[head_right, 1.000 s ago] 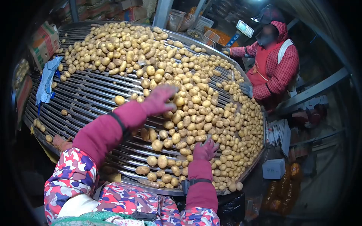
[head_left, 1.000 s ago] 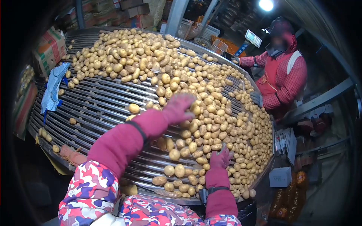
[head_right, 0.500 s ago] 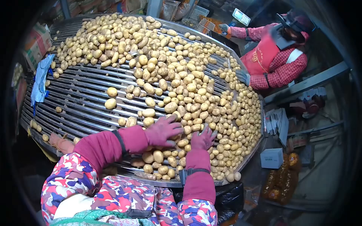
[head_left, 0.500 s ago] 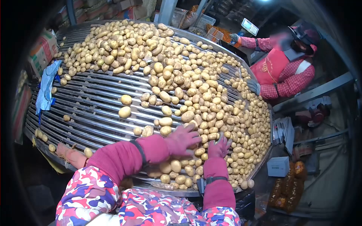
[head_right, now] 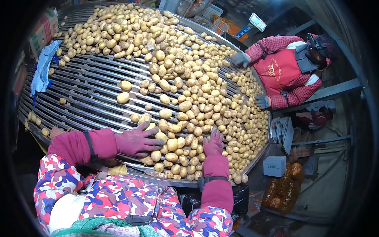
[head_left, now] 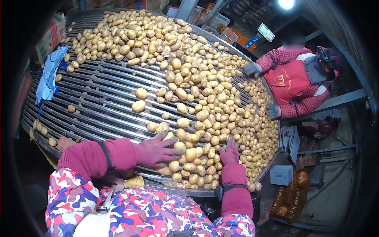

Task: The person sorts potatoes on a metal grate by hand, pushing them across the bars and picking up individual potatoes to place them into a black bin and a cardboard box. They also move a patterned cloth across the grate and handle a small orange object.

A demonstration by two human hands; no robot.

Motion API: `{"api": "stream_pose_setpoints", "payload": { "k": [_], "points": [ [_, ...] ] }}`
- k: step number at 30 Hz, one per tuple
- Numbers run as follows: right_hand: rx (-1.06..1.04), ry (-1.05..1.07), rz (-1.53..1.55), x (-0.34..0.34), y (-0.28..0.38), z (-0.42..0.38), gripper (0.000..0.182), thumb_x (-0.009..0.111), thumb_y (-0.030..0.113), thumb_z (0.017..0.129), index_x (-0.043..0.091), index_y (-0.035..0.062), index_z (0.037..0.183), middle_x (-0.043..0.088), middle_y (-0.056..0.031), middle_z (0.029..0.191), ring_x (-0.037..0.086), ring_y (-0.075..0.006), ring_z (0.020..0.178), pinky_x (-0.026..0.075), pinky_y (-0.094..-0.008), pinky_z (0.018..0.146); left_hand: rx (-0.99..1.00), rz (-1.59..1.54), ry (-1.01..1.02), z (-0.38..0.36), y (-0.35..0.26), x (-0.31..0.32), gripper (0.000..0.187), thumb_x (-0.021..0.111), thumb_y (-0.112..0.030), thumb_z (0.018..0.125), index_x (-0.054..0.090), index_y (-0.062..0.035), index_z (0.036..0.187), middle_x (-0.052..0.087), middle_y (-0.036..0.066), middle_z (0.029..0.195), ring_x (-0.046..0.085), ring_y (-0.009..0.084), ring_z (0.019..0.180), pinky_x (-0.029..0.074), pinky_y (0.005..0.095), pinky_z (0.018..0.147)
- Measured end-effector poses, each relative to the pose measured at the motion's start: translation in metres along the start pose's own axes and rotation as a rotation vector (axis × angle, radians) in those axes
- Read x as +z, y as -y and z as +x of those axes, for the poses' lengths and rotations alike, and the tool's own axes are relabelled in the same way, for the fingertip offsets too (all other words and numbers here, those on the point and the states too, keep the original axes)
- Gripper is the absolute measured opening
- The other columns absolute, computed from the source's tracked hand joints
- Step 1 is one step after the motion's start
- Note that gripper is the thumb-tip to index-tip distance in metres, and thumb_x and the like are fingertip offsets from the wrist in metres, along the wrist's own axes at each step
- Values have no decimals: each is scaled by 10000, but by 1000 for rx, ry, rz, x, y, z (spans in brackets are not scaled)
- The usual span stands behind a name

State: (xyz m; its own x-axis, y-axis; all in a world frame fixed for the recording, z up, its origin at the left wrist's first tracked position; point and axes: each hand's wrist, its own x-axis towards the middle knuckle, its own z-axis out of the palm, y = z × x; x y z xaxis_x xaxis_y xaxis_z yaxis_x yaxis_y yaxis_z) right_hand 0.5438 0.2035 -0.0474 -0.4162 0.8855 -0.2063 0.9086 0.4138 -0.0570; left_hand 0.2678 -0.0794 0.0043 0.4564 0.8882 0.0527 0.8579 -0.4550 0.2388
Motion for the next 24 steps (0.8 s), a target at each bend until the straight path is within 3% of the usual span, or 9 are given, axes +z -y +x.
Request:
{"api": "stream_pose_setpoints", "payload": {
  "k": [2,3,4,7,10,11,15,22,24],
  "points": [
    [-123,117,-109,-10,-3,-6,826,638,439,882,282,127,1559,308,-162,1587,281,-388,1459,356,-477,1146,31,-67,-47,-16,4,6,579,676,-366,829,545,-199,1367,415,25,1504,316,342,1413,284,662,1100],
    [-189,58,-216,-18,-3,-14,692,608,437,898,412,147,1495,443,-146,1503,452,-361,1350,431,-463,1073,31,-70,-47,-22,6,11,624,678,-349,826,501,-204,1406,411,37,1508,319,339,1414,273,658,1110],
    [-191,65,-222,-33,8,-23,692,608,437,898,412,147,1495,443,-146,1503,452,-361,1350,431,-463,1073,27,-79,-49,-24,7,17,624,678,-349,826,501,-204,1406,411,37,1508,319,339,1414,273,658,1110],
    [-166,-1,-68,-73,70,-63,364,584,370,931,652,178,1233,681,-95,1149,653,-315,1049,504,-442,932,53,-103,-55,-23,11,35,705,672,-331,830,412,-210,1475,413,72,1507,335,332,1413,253,669,1115],
    [-233,164,36,-64,114,-91,382,560,401,966,631,198,1281,665,-92,1200,649,-300,1078,499,-424,942,56,-104,-82,-22,9,38,731,673,-336,830,391,-213,1494,418,76,1503,340,336,1412,251,676,1113],
    [-327,52,160,-44,120,-102,394,576,396,952,621,201,1292,658,-89,1189,646,-315,1064,501,-425,931,66,-93,-77,-22,9,38,758,677,-343,829,369,-213,1509,420,81,1501,352,339,1404,254,678,1110],
    [-351,105,-145,-15,137,-111,419,628,389,904,620,203,1281,648,-94,1188,651,-312,1039,518,-430,893,76,-104,-86,-23,10,45,755,676,-341,831,369,-213,1509,424,84,1497,371,339,1388,250,682,1110],
    [-363,166,194,-19,109,-98,596,712,436,825,578,206,1358,689,-122,1142,683,-284,1014,534,-423,862,96,-124,-153,-22,9,41,665,676,-318,839,446,-165,1443,510,93,1361,470,306,1288,259,680,1093],
    [-220,372,609,-19,97,-100,625,729,448,801,606,181,1353,693,-138,1193,679,-282,1067,523,-400,911,90,-123,-177,-21,9,42,643,678,-319,838,467,-146,1420,528,100,1316,492,299,1262,263,673,1092]
  ]
}}
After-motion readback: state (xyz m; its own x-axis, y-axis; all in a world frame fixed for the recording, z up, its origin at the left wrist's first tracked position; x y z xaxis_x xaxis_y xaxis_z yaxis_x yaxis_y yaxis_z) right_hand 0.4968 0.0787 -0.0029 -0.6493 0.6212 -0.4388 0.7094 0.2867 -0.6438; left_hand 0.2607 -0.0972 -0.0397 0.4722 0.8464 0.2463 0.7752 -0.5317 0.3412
